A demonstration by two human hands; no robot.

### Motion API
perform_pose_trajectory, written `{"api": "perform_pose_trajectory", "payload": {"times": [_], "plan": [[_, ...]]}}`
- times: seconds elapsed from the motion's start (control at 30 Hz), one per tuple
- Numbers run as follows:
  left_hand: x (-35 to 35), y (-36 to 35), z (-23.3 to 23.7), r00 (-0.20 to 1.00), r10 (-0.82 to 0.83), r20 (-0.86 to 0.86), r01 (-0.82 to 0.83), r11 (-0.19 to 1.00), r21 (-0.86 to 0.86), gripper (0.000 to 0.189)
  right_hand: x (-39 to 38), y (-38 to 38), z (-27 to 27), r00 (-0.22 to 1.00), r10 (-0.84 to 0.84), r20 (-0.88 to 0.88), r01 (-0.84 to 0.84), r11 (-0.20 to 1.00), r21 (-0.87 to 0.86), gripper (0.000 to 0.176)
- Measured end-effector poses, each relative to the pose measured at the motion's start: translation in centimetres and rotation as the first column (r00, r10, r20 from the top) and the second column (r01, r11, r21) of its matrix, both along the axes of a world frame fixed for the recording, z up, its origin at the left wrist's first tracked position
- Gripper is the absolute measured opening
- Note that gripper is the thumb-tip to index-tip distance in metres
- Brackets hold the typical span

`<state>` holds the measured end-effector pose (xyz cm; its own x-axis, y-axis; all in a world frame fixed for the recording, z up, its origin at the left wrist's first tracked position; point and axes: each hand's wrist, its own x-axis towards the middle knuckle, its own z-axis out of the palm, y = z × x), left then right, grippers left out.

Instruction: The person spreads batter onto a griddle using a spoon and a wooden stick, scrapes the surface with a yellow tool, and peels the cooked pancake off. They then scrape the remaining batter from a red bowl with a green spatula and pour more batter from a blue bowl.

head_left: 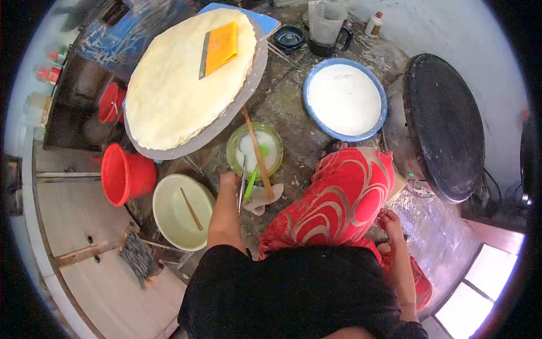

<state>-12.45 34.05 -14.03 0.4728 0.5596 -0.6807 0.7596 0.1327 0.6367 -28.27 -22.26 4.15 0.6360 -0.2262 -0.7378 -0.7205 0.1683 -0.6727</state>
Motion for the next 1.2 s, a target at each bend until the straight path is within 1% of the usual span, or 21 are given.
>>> {"api": "perform_pose_trajectory", "payload": {"times": [0.03,0.07,0.13,0.17,0.2,0.27,0.3,0.33,0.4,0.47,0.53,0.6,0.67,0.77,0.93,1.0,1.03,1.1,1.13,1.17,1.2], "plan": [[-0.1,0.9,-3.4,0.986,0.151,0.076,-0.118,0.936,-0.333,0.005,-0.3,0.4,0.2,1.000,-0.013,0.002,0.013,1.000,-0.004,0.021],[-0.1,0.7,-2.9,0.987,0.139,0.079,-0.105,0.935,-0.338,0.005,-0.6,0.6,0.3,1.000,0.010,-0.009,-0.010,1.000,-0.024,0.020],[0.2,0.2,-2.2,0.995,0.098,-0.008,-0.088,0.847,-0.525,0.002,-1.2,0.9,0.3,1.000,0.019,-0.020,-0.020,0.999,-0.051,0.018],[-0.1,0.6,-4.1,0.996,0.087,-0.011,-0.079,0.844,-0.530,0.002,-1.6,1.0,0.1,0.998,0.066,-0.009,-0.066,0.995,-0.080,0.017],[-0.2,1.0,-5.9,0.995,0.082,0.058,-0.028,0.781,-0.623,0.001,-2.1,1.1,-0.1,0.993,0.115,-0.001,-0.115,0.987,-0.109,0.016],[-0.5,1.9,-9.5,0.977,0.102,0.187,0.082,0.627,-0.775,0.003,-2.7,1.3,-0.3,0.994,0.107,0.002,-0.106,0.992,-0.074,0.015],[-0.1,-3.8,-0.8,0.963,0.254,0.093,-0.105,0.667,-0.737,0.007,-2.7,1.4,-0.4,0.994,0.105,0.010,-0.104,0.994,-0.035,0.015],[0.2,-6.3,2.7,0.965,0.249,0.089,-0.104,0.667,-0.737,0.007,-2.8,1.6,-0.4,0.995,0.099,0.006,-0.099,0.994,-0.035,0.015],[0.9,-8.5,5.3,0.911,0.403,0.094,-0.271,0.754,-0.599,0.007,-2.6,2.2,-0.2,0.998,0.062,-0.020,-0.063,0.997,-0.039,0.016],[1.4,-7.8,0.1,0.897,0.441,0.024,-0.329,0.704,-0.630,0.005,-1.8,3.1,1.2,0.998,0.032,-0.061,-0.034,0.999,-0.041,0.017],[2.6,-7.5,-2.4,0.937,0.331,0.114,-0.175,0.726,-0.665,0.007,-0.8,3.6,2.5,0.996,0.003,-0.091,-0.007,0.999,-0.045,0.017],[4.0,-7.7,-3.8,0.945,0.324,0.050,-0.204,0.701,-0.683,0.010,-0.3,3.8,3.2,0.994,0.072,-0.085,-0.083,0.987,-0.135,0.019],[5.0,-9.0,-1.0,0.938,0.280,0.203,-0.096,0.776,-0.624,0.011,-0.4,3.5,2.9,0.993,0.107,-0.055,-0.114,0.981,-0.159,0.019],[6.3,-10.7,2.0,0.929,0.258,0.264,-0.055,0.803,-0.594,0.012,-0.6,3.1,2.5,0.991,0.126,-0.041,-0.131,0.977,-0.166,0.020],[8.1,-9.7,-3.1,0.947,0.209,0.243,-0.013,0.783,-0.622,0.014,-0.3,3.1,2.9,0.992,0.099,-0.073,-0.107,0.987,-0.118,0.021],[8.2,-9.6,-3.5,0.950,0.207,0.235,-0.016,0.780,-0.625,0.016,-0.5,2.6,2.3,0.984,0.156,-0.087,-0.167,0.976,-0.141,0.022],[8.3,-10.1,-1.9,0.951,0.188,0.246,0.002,0.792,-0.610,0.019,0.1,3.0,3.2,0.984,0.156,-0.088,-0.168,0.976,-0.139,0.022],[8.6,-11.3,1.1,0.950,0.169,0.262,0.020,0.806,-0.591,0.022,1.9,4.0,5.9,0.927,0.290,-0.238,-0.350,0.897,-0.271,0.022],[8.8,-12.0,2.3,0.923,-0.262,0.283,0.198,0.952,0.235,0.026,2.0,4.0,5.8,0.928,0.291,-0.234,-0.349,0.898,-0.268,0.022],[8.7,-12.8,3.7,0.839,-0.543,-0.036,0.288,0.387,0.876,0.030,1.9,3.8,5.5,0.943,0.280,-0.182,-0.321,0.909,-0.264,0.022],[8.4,-13.7,5.1,0.839,-0.543,-0.036,0.286,0.383,0.878,0.030,1.8,3.7,5.1,0.955,0.266,-0.129,-0.292,0.921,-0.259,0.021]]}}
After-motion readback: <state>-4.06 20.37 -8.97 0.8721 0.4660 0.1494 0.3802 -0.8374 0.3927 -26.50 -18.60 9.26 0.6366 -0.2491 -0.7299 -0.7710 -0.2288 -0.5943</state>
